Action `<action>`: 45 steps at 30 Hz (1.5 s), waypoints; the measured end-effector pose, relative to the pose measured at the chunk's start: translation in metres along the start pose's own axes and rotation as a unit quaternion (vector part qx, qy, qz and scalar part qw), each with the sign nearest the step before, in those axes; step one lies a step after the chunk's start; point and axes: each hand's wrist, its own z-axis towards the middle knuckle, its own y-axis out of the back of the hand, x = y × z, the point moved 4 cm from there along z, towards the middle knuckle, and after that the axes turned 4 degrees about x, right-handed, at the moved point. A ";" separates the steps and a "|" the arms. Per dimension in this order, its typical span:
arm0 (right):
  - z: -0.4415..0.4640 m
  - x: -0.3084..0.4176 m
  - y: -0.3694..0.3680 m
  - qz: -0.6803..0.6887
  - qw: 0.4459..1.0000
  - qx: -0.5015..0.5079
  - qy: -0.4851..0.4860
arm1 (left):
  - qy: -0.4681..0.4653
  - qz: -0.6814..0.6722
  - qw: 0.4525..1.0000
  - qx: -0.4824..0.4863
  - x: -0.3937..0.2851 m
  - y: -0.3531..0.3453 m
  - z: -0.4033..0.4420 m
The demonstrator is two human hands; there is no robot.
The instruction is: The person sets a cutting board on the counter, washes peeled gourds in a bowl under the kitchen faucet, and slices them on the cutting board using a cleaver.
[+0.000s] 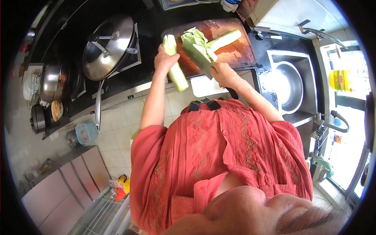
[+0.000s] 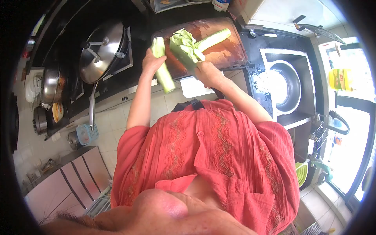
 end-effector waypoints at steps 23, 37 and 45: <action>0.051 0.018 -0.008 -0.188 0.954 -0.220 0.076 | -0.124 -0.006 0.989 -0.080 0.012 -0.022 -0.002; 0.046 0.046 -0.024 -0.183 0.969 -0.162 0.046 | -0.086 -0.302 0.942 -0.119 0.029 -0.033 0.001; 0.051 0.061 -0.026 -0.310 0.931 -0.185 0.050 | 0.009 -0.410 0.912 0.022 0.040 -0.040 0.016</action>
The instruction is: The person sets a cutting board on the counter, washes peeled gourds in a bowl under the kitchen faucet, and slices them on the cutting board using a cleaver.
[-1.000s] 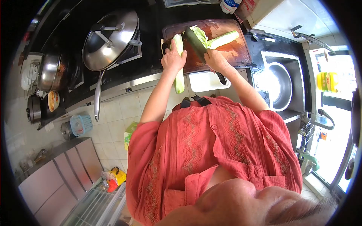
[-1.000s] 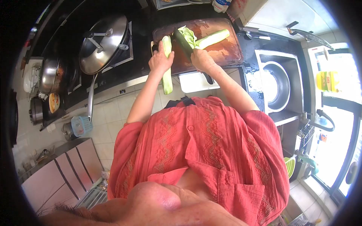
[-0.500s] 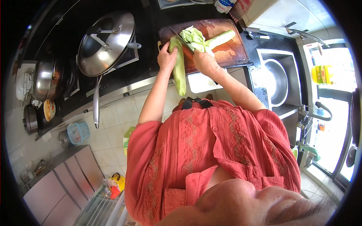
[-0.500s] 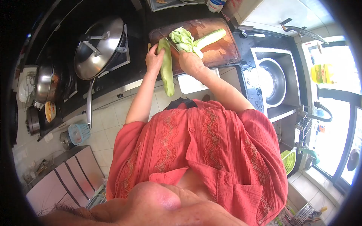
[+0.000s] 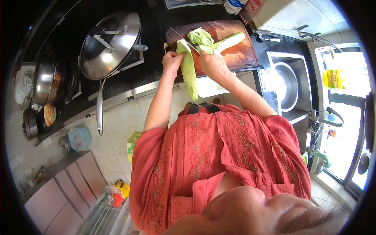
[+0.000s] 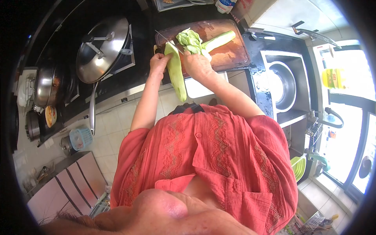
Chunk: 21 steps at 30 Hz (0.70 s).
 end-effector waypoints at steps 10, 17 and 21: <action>0.026 -0.024 -0.021 0.022 0.995 0.086 -0.037 | 0.044 -0.111 0.989 0.091 -0.003 -0.017 0.005; 0.024 -0.019 -0.026 0.040 0.998 0.039 -0.029 | 0.117 -0.108 0.984 0.076 0.002 -0.012 0.013; 0.029 -0.020 -0.020 0.034 0.999 0.032 -0.006 | 0.133 -0.141 0.978 0.073 0.006 -0.015 0.018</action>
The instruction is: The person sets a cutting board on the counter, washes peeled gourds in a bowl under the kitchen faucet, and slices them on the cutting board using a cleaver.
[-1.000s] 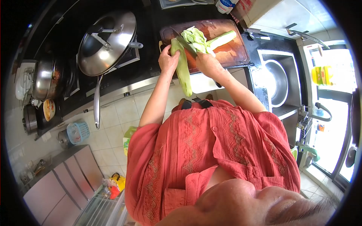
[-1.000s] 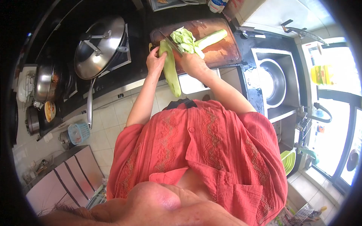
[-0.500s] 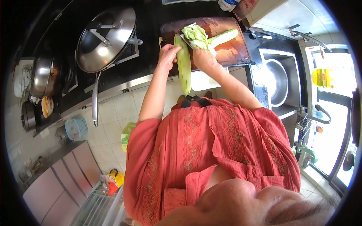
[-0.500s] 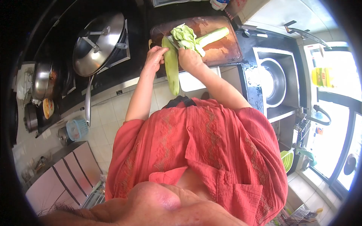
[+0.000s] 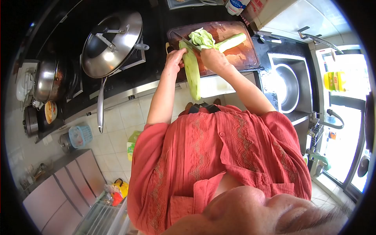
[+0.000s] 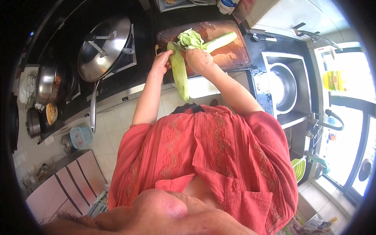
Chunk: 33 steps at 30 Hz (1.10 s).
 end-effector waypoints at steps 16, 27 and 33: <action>0.002 0.010 0.019 -0.073 0.995 0.061 0.000 | 0.012 0.034 0.999 -0.013 -0.011 -0.003 -0.010; -0.003 -0.001 0.022 -0.030 0.999 0.031 0.014 | 0.013 0.031 0.999 -0.019 -0.010 -0.004 -0.012; 0.001 -0.013 0.006 -0.027 0.999 0.039 0.020 | 0.013 0.040 0.999 -0.009 -0.009 -0.003 -0.011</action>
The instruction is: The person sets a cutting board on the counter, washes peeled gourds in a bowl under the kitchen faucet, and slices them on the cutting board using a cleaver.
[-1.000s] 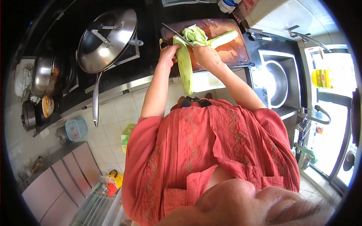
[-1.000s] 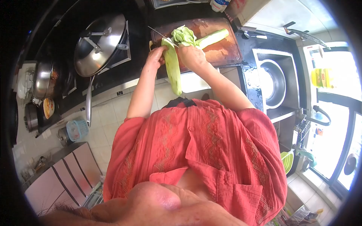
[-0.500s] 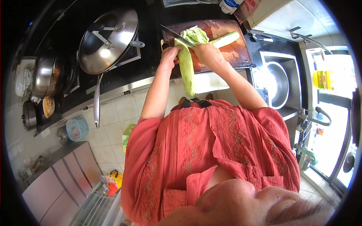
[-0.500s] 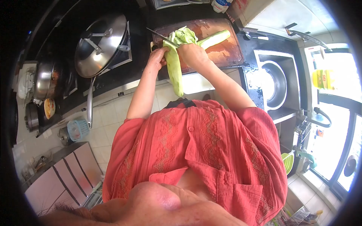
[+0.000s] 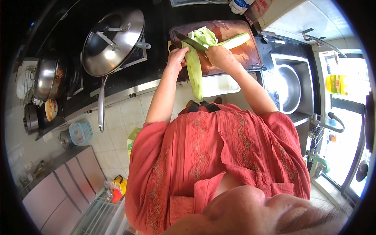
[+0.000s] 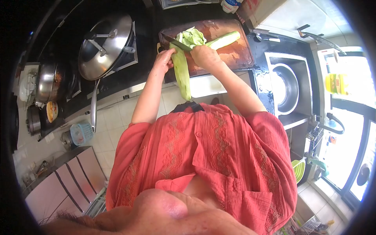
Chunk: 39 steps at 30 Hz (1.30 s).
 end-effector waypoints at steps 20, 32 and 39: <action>-0.036 0.016 0.032 0.012 0.999 -0.010 -0.035 | -0.012 -0.007 1.000 0.015 0.002 0.001 0.002; 0.002 0.027 -0.012 -0.042 0.998 0.015 -0.039 | -0.017 0.037 0.999 0.002 -0.001 0.001 0.005; -0.033 0.028 0.033 -0.048 0.998 0.026 0.014 | -0.005 -0.012 0.999 0.029 0.003 0.002 0.004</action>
